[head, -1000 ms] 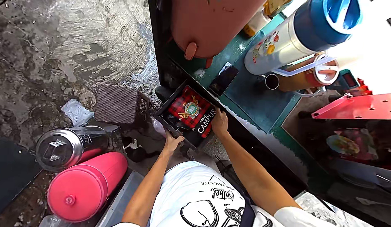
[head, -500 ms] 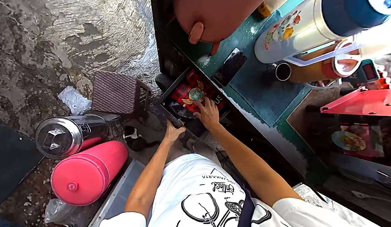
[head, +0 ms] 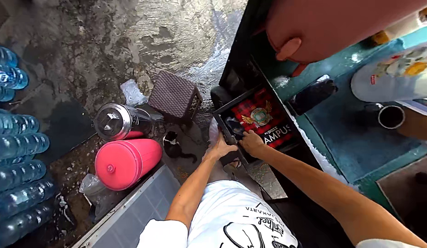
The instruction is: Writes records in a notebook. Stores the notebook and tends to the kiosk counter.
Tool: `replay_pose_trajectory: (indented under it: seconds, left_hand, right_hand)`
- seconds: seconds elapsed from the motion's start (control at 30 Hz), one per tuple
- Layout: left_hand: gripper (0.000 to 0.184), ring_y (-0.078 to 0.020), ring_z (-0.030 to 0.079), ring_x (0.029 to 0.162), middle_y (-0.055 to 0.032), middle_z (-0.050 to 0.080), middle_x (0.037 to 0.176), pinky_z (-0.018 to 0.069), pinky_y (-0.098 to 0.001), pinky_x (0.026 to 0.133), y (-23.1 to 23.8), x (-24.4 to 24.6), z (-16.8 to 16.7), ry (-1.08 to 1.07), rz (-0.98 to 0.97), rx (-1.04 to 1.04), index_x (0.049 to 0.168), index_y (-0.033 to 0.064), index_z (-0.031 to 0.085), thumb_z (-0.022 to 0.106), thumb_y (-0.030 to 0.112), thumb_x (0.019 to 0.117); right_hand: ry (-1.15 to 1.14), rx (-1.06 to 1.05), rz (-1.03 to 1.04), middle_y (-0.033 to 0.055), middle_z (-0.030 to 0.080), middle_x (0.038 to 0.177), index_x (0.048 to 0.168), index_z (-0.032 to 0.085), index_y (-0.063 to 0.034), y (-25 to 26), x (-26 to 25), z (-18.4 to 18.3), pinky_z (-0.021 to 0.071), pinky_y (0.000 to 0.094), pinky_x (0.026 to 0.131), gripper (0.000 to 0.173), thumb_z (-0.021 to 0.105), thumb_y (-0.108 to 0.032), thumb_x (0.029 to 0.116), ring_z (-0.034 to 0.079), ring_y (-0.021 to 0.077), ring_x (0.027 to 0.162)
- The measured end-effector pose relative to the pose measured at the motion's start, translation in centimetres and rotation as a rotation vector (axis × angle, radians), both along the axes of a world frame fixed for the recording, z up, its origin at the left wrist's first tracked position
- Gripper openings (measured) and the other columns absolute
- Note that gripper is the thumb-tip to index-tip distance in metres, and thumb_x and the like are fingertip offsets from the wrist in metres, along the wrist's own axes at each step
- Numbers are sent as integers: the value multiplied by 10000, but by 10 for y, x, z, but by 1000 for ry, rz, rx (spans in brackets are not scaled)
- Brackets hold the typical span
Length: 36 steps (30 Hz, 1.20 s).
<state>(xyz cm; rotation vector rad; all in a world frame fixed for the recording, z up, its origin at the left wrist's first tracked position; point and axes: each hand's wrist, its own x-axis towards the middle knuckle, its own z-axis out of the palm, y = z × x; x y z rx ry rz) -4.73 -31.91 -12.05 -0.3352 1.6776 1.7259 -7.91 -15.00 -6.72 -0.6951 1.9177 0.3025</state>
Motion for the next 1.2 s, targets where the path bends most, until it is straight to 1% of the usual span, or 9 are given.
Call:
replay_pose_trajectory:
  seconds: [0.27, 0.33, 0.4, 0.47, 0.6, 0.73, 0.9, 1.07, 1.2]
  left_hand:
    - [1383, -269, 464, 1425, -217, 354, 1606, 434, -449, 1156, -15, -14, 6, -58, -53, 2, 1645, 163, -111, 874, 169, 674]
    - [1330, -269, 500, 1392, -204, 420, 1566, 453, -462, 1138, -16, -17, 11, -59, -88, -19, 1649, 162, -65, 869, 162, 702]
    - [1326, -273, 537, 1346, -211, 441, 1538, 486, -458, 1101, -13, -17, 17, -67, -93, 8, 1643, 164, -78, 878, 113, 725]
    - [1375, -254, 520, 1361, -193, 392, 1575, 485, -444, 1098, -10, -17, 18, -82, -94, 44, 1636, 202, -133, 885, 95, 718]
    - [1384, -251, 535, 1349, -188, 403, 1567, 506, -442, 1081, -3, -22, 18, -70, -114, 23, 1634, 213, -135, 891, 161, 707]
    - [1334, -243, 573, 1312, -189, 446, 1531, 554, -428, 1044, 17, -28, 19, -18, -73, 52, 1640, 170, -50, 917, 199, 721]
    - [1143, -265, 640, 1167, -220, 442, 1492, 598, -440, 925, 79, -51, 25, -46, -134, 180, 1626, 161, -74, 781, 75, 872]
    - [1031, -295, 667, 1113, -197, 471, 1447, 611, -510, 868, 142, -85, 26, -64, -266, 209, 1617, 244, -100, 683, 117, 958]
    - [1029, -393, 607, 1233, -238, 360, 1560, 575, -585, 904, 180, -109, 22, -82, -358, 82, 1620, 309, -115, 678, 160, 981]
  right_hand:
    - [158, -288, 101, 183, 654, 1164, 1287, 606, -92, 39, -12, 29, 456, 569, 936, 404, 659, 14, 901, 592, 381, 1198]
    - [209, -431, 47, 132, 656, 1268, 1318, 618, -148, 53, -8, 39, 416, 643, 1013, 531, 783, -55, 823, 539, 379, 1311]
    - [248, -605, -118, 79, 654, 1368, 1334, 645, -156, 70, 0, 47, 226, 727, 1165, 646, 896, -164, 738, 410, 377, 1464]
    - [250, -794, -392, 83, 653, 1377, 1334, 638, -112, 81, 15, 51, 190, 684, 1218, 703, 927, -240, 707, 406, 347, 1480]
    - [235, -947, -1024, 113, 633, 1319, 1396, 534, -86, 86, 48, 89, 523, 429, 1058, 854, 960, -244, 672, 624, 202, 1213]
    - [389, -1090, -1609, 71, 679, 1230, 1406, 477, -74, 91, 97, 123, 594, 364, 961, 908, 929, -297, 651, 671, 132, 1120]
    - [598, -1376, -2345, 106, 683, 1209, 1395, 468, 4, 105, 178, 138, 590, 376, 966, 805, 851, -309, 760, 685, 174, 1099]
    - [1189, -1366, -2596, 106, 692, 1165, 1336, 493, 24, 139, 260, 143, 579, 368, 977, 742, 868, -216, 743, 683, 168, 1088]
    - [1726, -893, -2686, 132, 680, 1195, 1358, 513, -9, 197, 324, 137, 582, 406, 980, 822, 944, -106, 665, 669, 203, 1126]
